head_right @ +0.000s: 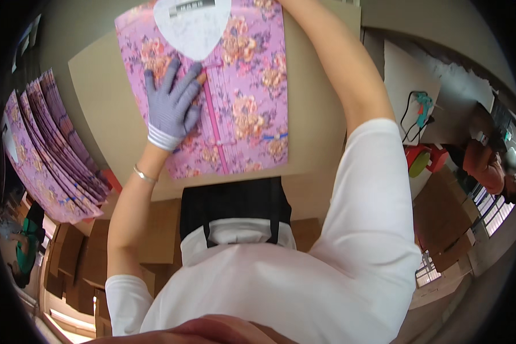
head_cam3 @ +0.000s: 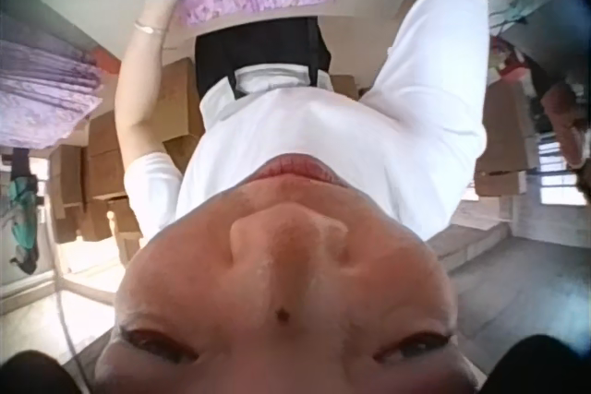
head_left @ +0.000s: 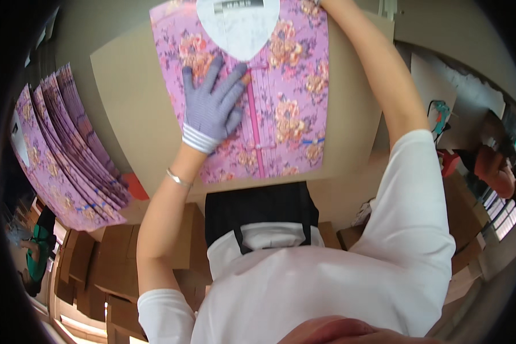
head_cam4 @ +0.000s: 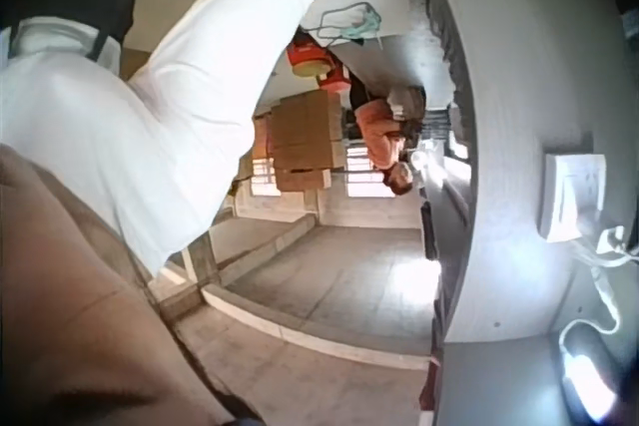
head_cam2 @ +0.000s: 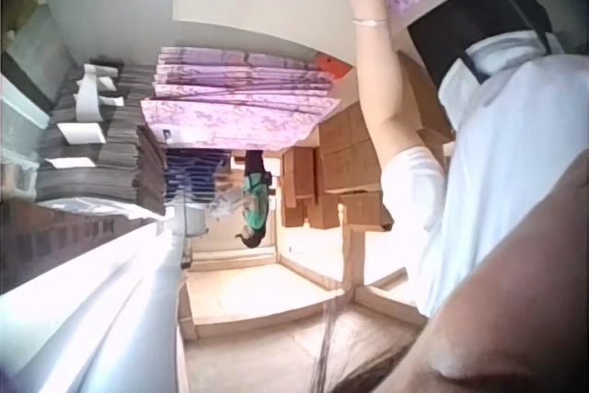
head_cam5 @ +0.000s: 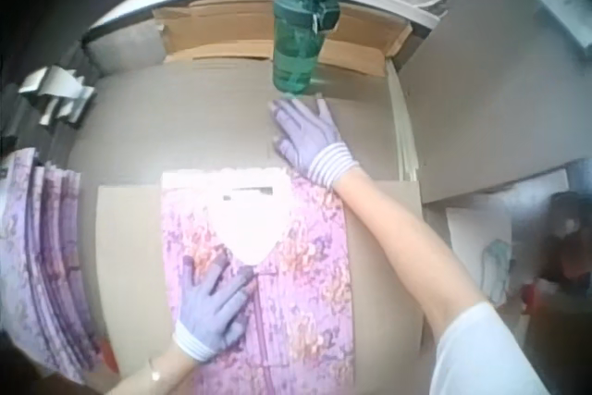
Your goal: The person folds pink floral shirts on a table, smoothing them out and stacking them one by one. The person wears gloves and handles the shirts carefully, ensuring they are neatly folded before placing them in a pile.
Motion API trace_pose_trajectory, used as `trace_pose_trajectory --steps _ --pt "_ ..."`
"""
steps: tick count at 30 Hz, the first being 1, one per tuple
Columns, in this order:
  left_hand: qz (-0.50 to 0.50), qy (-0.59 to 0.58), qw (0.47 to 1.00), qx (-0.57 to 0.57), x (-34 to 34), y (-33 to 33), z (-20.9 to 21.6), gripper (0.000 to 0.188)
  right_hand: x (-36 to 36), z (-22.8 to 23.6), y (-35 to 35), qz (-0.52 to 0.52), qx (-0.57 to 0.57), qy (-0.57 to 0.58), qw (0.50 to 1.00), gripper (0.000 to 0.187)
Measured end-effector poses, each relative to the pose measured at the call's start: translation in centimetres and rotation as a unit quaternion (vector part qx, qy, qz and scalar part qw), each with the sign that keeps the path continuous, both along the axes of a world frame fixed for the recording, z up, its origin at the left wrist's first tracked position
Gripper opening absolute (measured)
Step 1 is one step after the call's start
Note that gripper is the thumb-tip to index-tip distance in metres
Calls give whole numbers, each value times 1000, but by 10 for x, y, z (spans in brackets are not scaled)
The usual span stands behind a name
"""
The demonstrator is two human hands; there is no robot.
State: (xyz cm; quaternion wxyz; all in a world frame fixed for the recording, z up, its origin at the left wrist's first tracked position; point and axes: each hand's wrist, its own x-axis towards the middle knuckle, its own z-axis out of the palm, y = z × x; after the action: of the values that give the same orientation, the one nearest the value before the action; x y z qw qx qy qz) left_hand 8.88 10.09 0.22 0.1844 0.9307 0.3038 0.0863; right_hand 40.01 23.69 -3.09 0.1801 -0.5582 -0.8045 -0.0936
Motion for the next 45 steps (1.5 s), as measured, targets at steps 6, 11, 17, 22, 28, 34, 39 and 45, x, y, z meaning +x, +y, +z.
trace_pose_trajectory --steps 6,11,17,22,28,34,39,45 --pt "1 11 999 35 -10 -4 -7 54 -52 18 -127 64 -21 60 996 53" --pt "-9 -33 996 83 -2 -2 -19 48 -110 37 -333 13 -195 123 973 43" --pt "274 -263 924 28 -38 -35 -20 49 -122 47 -396 -187 -174 352 900 42" --pt "530 -247 755 -299 -80 -113 -3 60 -97 27 -360 -388 -218 382 810 33" --pt "505 -247 811 -164 -158 -113 98 54 -182 65 -340 -202 -274 574 745 40" --pt "554 -186 812 8 -441 -17 141 55 -331 180 -263 80 -393 680 614 47" --pt "648 -47 759 -52 -587 45 118 60 -291 133 -306 23 -333 577 745 46" --pt "403 -13 843 356 -369 26 129 43 -3 38 -362 -385 -161 247 875 48"
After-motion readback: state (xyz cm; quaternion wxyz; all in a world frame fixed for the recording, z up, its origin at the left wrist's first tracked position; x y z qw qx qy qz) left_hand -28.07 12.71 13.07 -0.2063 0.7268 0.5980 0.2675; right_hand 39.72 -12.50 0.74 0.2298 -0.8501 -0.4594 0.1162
